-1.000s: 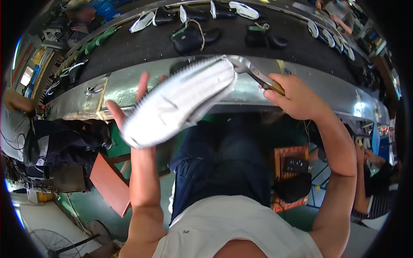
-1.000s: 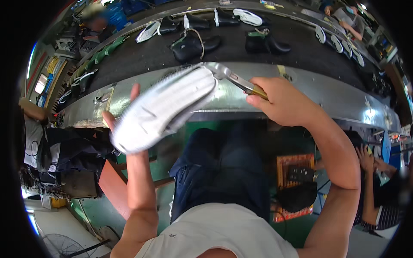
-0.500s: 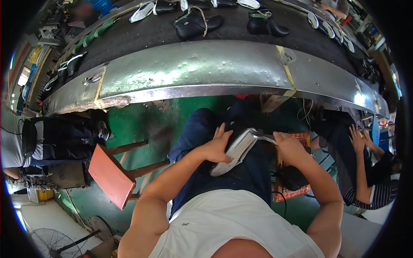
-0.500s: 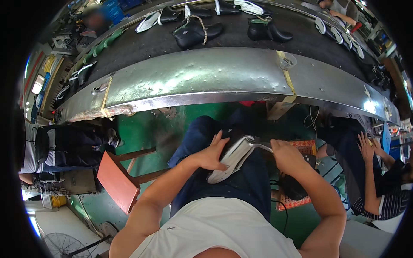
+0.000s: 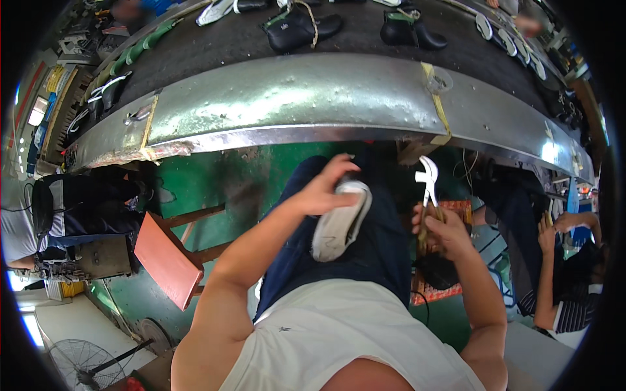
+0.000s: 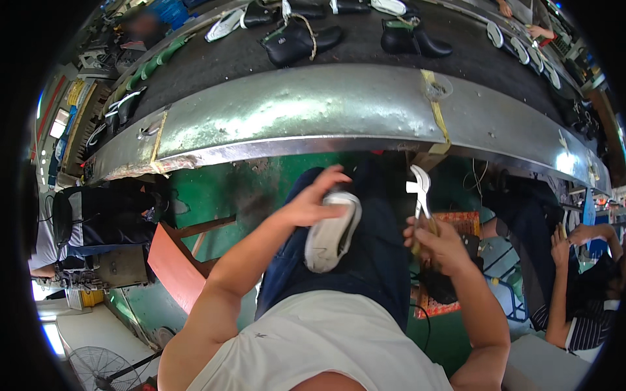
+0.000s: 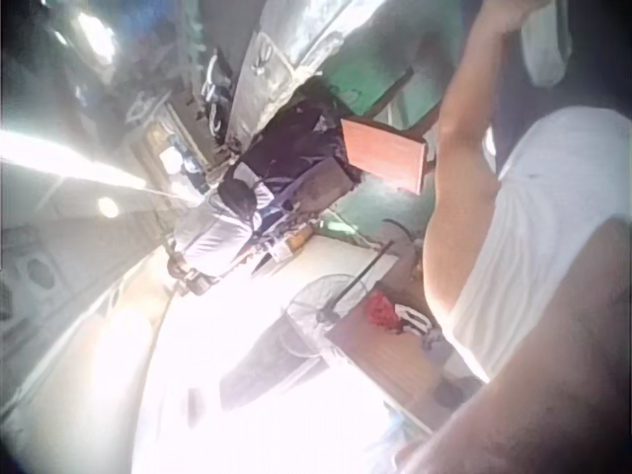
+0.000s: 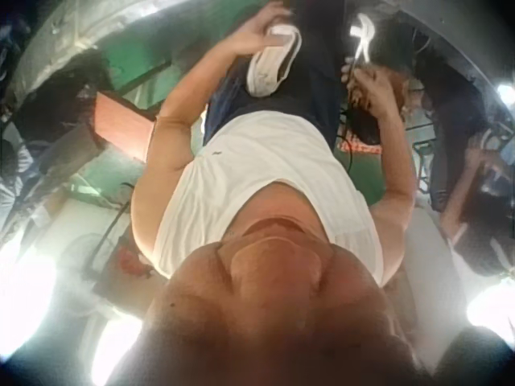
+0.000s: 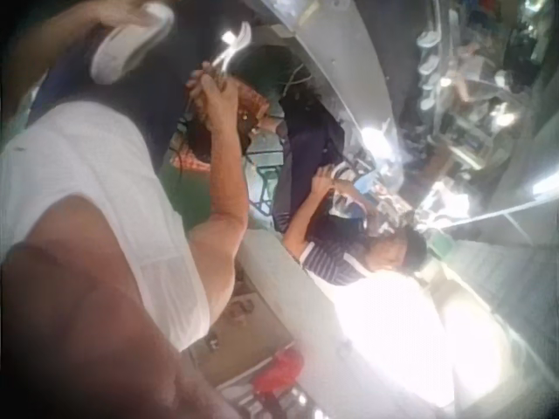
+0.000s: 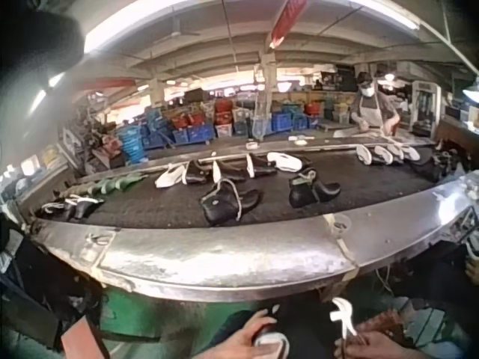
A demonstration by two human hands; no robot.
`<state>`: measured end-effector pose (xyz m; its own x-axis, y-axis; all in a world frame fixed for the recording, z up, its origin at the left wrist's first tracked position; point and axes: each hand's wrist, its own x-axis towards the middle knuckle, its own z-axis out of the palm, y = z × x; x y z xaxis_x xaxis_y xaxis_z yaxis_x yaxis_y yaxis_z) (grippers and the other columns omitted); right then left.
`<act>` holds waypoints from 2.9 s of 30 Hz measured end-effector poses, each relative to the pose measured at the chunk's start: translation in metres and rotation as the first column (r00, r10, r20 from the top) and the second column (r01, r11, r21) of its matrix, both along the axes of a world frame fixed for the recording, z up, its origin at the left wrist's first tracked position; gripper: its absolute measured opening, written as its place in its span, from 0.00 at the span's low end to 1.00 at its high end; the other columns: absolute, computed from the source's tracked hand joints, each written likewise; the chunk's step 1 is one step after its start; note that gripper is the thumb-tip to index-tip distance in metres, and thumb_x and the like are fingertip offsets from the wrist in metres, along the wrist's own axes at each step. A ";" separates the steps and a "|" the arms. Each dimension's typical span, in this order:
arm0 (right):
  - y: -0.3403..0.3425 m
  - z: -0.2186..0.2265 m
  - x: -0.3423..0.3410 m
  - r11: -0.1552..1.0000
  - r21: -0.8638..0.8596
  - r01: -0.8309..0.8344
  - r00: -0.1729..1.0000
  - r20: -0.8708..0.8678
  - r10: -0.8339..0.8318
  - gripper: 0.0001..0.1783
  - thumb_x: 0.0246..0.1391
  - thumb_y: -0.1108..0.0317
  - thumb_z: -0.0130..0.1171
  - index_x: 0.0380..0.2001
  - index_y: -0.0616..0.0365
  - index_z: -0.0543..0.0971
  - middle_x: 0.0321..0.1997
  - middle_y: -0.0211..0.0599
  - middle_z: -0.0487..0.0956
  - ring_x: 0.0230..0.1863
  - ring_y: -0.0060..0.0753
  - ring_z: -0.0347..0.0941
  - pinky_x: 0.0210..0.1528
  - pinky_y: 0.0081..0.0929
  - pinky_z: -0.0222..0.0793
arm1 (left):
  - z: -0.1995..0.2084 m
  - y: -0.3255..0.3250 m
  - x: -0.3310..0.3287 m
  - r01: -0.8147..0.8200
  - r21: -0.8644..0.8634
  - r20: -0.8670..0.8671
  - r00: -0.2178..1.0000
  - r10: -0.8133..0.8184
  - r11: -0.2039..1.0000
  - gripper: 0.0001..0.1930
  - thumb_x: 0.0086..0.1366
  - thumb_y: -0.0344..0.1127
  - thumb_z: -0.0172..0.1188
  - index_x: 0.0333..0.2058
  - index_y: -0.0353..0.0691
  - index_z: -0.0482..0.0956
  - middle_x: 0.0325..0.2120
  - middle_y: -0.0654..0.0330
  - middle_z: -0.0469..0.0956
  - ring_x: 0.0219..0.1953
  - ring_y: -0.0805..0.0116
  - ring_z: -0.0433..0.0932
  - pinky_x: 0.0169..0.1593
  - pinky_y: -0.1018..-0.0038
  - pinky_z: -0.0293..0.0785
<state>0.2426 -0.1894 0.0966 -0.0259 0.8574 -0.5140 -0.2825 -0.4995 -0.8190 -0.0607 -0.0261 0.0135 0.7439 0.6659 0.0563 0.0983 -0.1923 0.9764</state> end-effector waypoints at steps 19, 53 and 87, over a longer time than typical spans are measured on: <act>0.063 -0.001 -0.148 0.788 -0.095 -0.608 0.794 -0.088 0.602 0.10 0.68 0.66 0.53 0.42 0.61 0.78 0.35 0.36 0.81 0.38 0.27 0.79 0.40 0.29 0.75 | -0.004 -0.039 -0.108 -0.358 -0.150 0.054 0.928 0.369 0.921 0.30 0.71 0.42 0.59 0.68 0.47 0.60 0.74 0.43 0.39 0.76 0.53 0.41 0.74 0.61 0.43; 0.072 -0.088 -0.112 0.759 0.279 -0.588 0.542 0.832 0.115 0.15 0.63 0.60 0.59 0.37 0.65 0.76 0.30 0.57 0.80 0.36 0.64 0.78 0.39 0.50 0.72 | -0.038 -0.010 -0.041 -0.405 0.156 0.048 0.914 0.402 0.901 0.30 0.68 0.27 0.59 0.68 0.41 0.62 0.67 0.48 0.63 0.70 0.54 0.62 0.70 0.66 0.57; 0.086 -0.161 -0.151 0.952 0.308 0.004 0.939 0.325 -0.109 0.30 0.70 0.42 0.46 0.48 0.63 0.74 0.40 0.38 0.77 0.43 0.27 0.71 0.49 0.29 0.68 | 0.004 -0.076 0.003 -0.355 -0.910 -0.143 0.755 0.640 0.216 0.40 0.71 0.72 0.37 0.59 0.41 0.73 0.50 0.56 0.78 0.49 0.65 0.80 0.55 0.67 0.77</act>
